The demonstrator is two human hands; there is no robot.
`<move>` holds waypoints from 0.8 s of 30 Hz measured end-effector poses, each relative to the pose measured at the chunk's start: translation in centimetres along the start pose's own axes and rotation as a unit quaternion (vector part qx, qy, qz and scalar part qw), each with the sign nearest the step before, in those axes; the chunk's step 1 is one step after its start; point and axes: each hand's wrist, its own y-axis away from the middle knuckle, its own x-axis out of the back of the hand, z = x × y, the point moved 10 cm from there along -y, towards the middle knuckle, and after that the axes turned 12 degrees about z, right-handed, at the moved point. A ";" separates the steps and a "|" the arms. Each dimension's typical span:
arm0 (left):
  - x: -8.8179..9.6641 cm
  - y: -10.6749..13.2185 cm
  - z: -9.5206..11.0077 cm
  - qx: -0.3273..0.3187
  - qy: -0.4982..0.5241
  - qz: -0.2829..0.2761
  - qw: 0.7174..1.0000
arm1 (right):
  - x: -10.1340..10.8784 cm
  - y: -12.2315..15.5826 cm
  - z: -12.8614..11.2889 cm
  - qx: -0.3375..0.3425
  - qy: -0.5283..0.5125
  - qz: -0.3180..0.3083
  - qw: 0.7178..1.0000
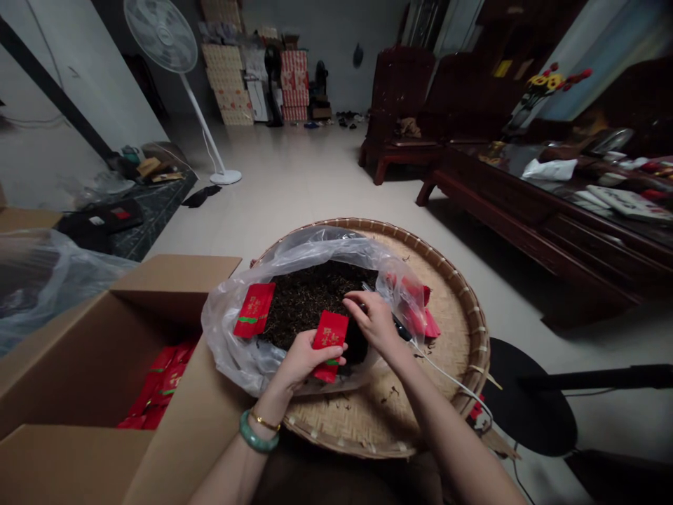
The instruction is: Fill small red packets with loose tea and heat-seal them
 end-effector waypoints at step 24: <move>-0.1 0.2 1.4 -0.060 -0.051 -0.025 0.997 | 0.6 1.2 -0.7 -0.120 -0.144 -0.253 0.949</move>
